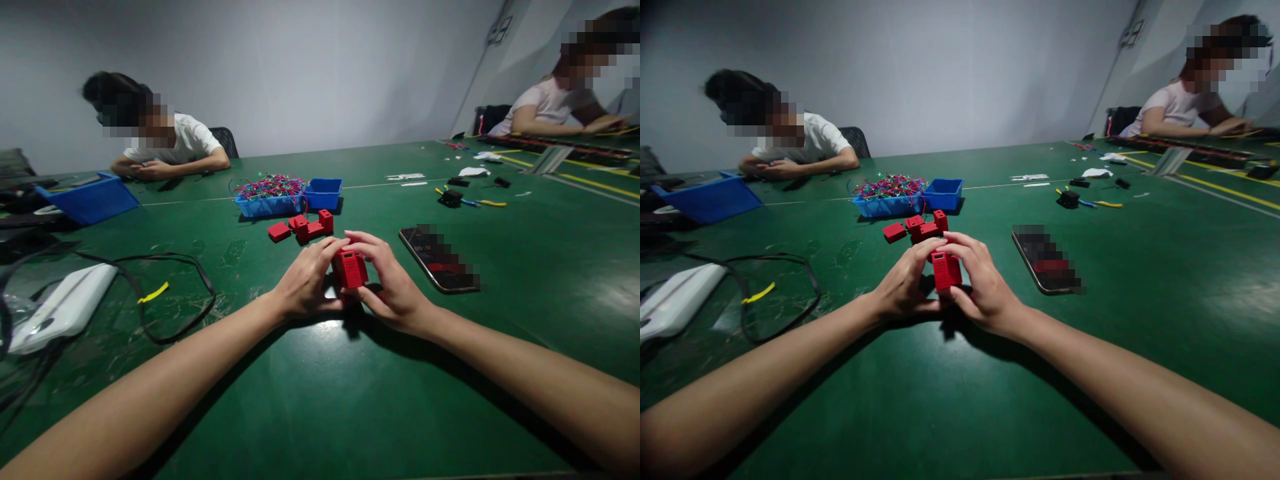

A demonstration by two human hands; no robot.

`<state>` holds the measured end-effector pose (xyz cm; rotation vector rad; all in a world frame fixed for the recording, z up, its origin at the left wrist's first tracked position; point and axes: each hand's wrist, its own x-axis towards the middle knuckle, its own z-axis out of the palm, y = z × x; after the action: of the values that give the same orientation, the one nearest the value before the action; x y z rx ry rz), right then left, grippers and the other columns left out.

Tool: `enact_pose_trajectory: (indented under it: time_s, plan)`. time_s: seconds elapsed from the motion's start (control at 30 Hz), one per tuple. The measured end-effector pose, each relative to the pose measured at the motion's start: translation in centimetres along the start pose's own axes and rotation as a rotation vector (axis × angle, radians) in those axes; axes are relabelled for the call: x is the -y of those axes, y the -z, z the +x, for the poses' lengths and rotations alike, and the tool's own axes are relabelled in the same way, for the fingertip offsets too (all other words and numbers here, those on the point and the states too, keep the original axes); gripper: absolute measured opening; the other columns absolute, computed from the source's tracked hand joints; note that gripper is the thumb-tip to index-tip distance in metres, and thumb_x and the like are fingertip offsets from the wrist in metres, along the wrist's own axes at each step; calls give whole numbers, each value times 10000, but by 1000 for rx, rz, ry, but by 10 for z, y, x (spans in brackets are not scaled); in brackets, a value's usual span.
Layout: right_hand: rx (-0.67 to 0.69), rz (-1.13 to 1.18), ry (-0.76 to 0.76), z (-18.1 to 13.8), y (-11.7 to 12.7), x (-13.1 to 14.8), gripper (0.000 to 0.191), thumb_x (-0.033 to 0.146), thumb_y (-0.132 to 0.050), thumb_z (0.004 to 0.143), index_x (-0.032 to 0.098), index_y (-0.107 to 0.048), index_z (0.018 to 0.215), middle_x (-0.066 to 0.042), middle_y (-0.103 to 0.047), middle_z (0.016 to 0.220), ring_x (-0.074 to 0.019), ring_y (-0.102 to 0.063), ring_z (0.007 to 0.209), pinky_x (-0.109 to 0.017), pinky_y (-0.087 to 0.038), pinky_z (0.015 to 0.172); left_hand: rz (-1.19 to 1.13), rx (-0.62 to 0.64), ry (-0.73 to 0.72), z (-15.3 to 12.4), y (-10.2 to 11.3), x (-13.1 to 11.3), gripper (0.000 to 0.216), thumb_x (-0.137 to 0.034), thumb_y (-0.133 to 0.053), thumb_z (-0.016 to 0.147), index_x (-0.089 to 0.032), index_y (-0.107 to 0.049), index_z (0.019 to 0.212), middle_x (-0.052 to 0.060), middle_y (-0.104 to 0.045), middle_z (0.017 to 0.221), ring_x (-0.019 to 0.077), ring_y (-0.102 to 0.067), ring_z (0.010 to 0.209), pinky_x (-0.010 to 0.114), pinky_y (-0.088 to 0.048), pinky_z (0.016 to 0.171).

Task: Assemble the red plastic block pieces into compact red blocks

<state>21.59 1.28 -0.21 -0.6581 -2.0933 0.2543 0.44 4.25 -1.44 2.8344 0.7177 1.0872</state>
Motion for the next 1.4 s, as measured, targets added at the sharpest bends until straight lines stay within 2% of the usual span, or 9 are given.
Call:
enact_pose_trajectory:
  time_s: [0.13, 0.27, 0.4, 0.57, 0.83, 1.13, 1.27, 1.4]
  plan:
    - [18, 27, -22, -1, 1, -2, 560, 181, -602, 821, 253, -413, 1342, -176, -438, 1464, -328, -421, 1382, -581, -380, 1109, -19, -48, -41, -1, -3, 1, 949, -425, -733, 796, -193, -153, 1510, 233, -454, 1440, 369, -490, 1333, 542, -468, 1063]
    - [60, 46, -49, 0, 3, -5, 569, 233, -668, 807, 239, -433, 1326, -191, -423, 1471, -342, -398, 1403, -595, -363, 1120, -2, -108, -100, -2, -7, 5, 985, -428, -744, 788, -236, -112, 1517, 216, -460, 1419, 362, -511, 1305, 570, -482, 1038]
    - [93, 88, -72, 1, 5, -8, 556, 258, -685, 812, 240, -453, 1317, -187, -443, 1453, -336, -418, 1396, -577, -380, 1117, 6, -84, -105, 0, -7, 5, 1007, -412, -744, 793, -291, -62, 1524, 204, -428, 1449, 366, -517, 1297, 592, -478, 1025]
    - [90, 103, -35, 1, 5, -11, 575, 281, -685, 822, 244, -430, 1336, -195, -444, 1451, -332, -430, 1386, -576, -399, 1104, -15, -31, -90, 1, -4, 3, 939, -394, -760, 805, -353, -141, 1510, 187, -382, 1466, 368, -492, 1314, 562, -503, 1009]
    - [93, 39, -66, 3, 5, -11, 566, 253, -698, 817, 251, -459, 1330, -176, -485, 1438, -342, -447, 1378, -586, -394, 1111, -75, 13, 8, 0, -5, 4, 834, -322, -780, 780, -350, -298, 1460, 162, -387, 1468, 348, -506, 1309, 547, -518, 1001]
    - [86, 56, -108, 4, 4, -11, 519, 368, -714, 844, 253, -490, 1298, -167, -517, 1406, -331, -476, 1356, -581, -403, 1112, -131, 8, 2, 0, -4, 3, 883, -377, -798, 787, -332, -266, 1490, 182, -419, 1462, 352, -501, 1336, 550, -497, 1034]
    - [91, 177, -188, 1, 3, -11, 569, 406, -748, 817, 260, -487, 1302, -153, -495, 1432, -325, -467, 1368, -550, -422, 1108, -126, -5, -18, -1, -5, 5, 881, -357, -802, 780, -338, -275, 1485, 182, -424, 1467, 353, -509, 1331, 553, -497, 1030]
    - [125, 478, -353, 0, 4, -7, 533, 399, -698, 868, 288, -452, 1328, -111, -494, 1425, -265, -583, 1244, -443, -545, 983, -111, -5, -52, -1, -5, 6, 850, -321, -777, 797, -343, -272, 1480, 180, -411, 1476, 345, -511, 1332, 539, -513, 1016]
